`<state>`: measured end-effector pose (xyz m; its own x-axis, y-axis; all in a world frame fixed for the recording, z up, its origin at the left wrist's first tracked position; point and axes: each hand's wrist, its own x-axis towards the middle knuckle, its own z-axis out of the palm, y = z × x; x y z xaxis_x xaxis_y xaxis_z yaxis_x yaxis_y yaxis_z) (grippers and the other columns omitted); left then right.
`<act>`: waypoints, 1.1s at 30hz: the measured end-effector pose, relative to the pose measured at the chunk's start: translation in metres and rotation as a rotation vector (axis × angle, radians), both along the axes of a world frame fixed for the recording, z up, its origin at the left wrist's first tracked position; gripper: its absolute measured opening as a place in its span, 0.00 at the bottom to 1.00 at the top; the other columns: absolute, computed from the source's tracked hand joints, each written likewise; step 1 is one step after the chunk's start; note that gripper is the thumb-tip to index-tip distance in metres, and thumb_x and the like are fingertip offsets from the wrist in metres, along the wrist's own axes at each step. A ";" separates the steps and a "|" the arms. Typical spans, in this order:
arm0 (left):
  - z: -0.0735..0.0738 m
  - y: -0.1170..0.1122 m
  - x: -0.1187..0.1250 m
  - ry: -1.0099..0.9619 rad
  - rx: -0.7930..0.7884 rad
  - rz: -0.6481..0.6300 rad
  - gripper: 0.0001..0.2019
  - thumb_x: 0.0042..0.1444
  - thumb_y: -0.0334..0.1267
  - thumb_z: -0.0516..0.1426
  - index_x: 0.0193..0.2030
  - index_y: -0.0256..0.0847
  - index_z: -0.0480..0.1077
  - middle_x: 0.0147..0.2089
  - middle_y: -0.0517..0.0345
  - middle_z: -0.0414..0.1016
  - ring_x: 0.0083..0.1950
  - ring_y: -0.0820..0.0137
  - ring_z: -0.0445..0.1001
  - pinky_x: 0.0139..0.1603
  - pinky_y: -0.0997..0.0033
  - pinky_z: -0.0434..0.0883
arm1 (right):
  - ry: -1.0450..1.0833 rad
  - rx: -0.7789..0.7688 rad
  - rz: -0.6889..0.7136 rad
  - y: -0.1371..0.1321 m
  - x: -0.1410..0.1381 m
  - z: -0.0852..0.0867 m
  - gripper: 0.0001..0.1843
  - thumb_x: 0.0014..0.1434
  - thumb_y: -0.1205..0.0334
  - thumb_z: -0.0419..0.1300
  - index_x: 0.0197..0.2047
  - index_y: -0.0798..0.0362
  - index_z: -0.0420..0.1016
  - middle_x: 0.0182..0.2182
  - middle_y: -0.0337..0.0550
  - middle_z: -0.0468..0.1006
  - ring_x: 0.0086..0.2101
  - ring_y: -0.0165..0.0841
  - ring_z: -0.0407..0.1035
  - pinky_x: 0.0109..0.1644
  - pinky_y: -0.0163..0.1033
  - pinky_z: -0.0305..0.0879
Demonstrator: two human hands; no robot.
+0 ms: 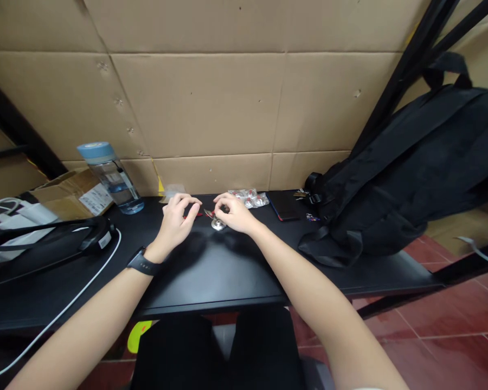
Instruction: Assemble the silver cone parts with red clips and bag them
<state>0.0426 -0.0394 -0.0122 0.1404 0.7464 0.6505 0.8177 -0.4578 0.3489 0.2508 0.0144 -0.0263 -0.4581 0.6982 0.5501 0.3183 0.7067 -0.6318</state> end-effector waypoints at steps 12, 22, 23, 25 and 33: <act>-0.028 0.029 -0.033 0.367 -0.350 0.126 0.17 0.58 0.34 0.55 0.53 0.51 0.73 0.57 0.50 0.73 0.59 0.52 0.64 0.54 0.51 0.62 | -0.742 -0.055 -0.360 0.010 0.045 0.012 0.08 0.51 0.60 0.67 0.25 0.51 0.73 0.33 0.46 0.80 0.37 0.41 0.74 0.41 0.39 0.66; -0.038 0.037 -0.029 0.347 -0.183 0.046 0.11 0.63 0.38 0.55 0.47 0.48 0.78 0.50 0.47 0.76 0.54 0.54 0.67 0.51 0.52 0.63 | -0.414 0.117 0.031 0.010 0.011 -0.016 0.19 0.54 0.60 0.69 0.50 0.51 0.79 0.45 0.49 0.82 0.44 0.42 0.75 0.50 0.44 0.66; -0.039 0.037 -0.028 0.338 -0.167 0.043 0.10 0.63 0.38 0.56 0.44 0.48 0.79 0.49 0.47 0.75 0.54 0.54 0.66 0.51 0.52 0.63 | -0.413 0.111 0.038 0.009 0.009 -0.017 0.18 0.55 0.62 0.69 0.49 0.51 0.79 0.43 0.48 0.82 0.42 0.41 0.75 0.48 0.43 0.66; -0.039 0.037 -0.026 0.308 -0.149 0.037 0.06 0.61 0.37 0.59 0.39 0.48 0.79 0.47 0.49 0.75 0.54 0.55 0.66 0.51 0.53 0.62 | -0.410 0.090 0.054 0.008 0.006 -0.018 0.15 0.55 0.64 0.68 0.47 0.51 0.79 0.39 0.45 0.82 0.38 0.38 0.75 0.45 0.40 0.66; -0.032 0.035 -0.023 0.257 -0.167 0.009 0.07 0.65 0.37 0.56 0.36 0.45 0.74 0.44 0.53 0.78 0.54 0.57 0.69 0.51 0.56 0.57 | -0.351 0.027 0.032 0.006 0.005 -0.016 0.15 0.48 0.69 0.66 0.41 0.53 0.75 0.33 0.40 0.78 0.32 0.32 0.71 0.38 0.37 0.64</act>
<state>0.0195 -0.0045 -0.0438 0.2777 0.8418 0.4628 0.8925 -0.4043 0.1999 0.2559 0.0207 -0.0426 -0.6440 0.6678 0.3733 0.4902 0.7348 -0.4687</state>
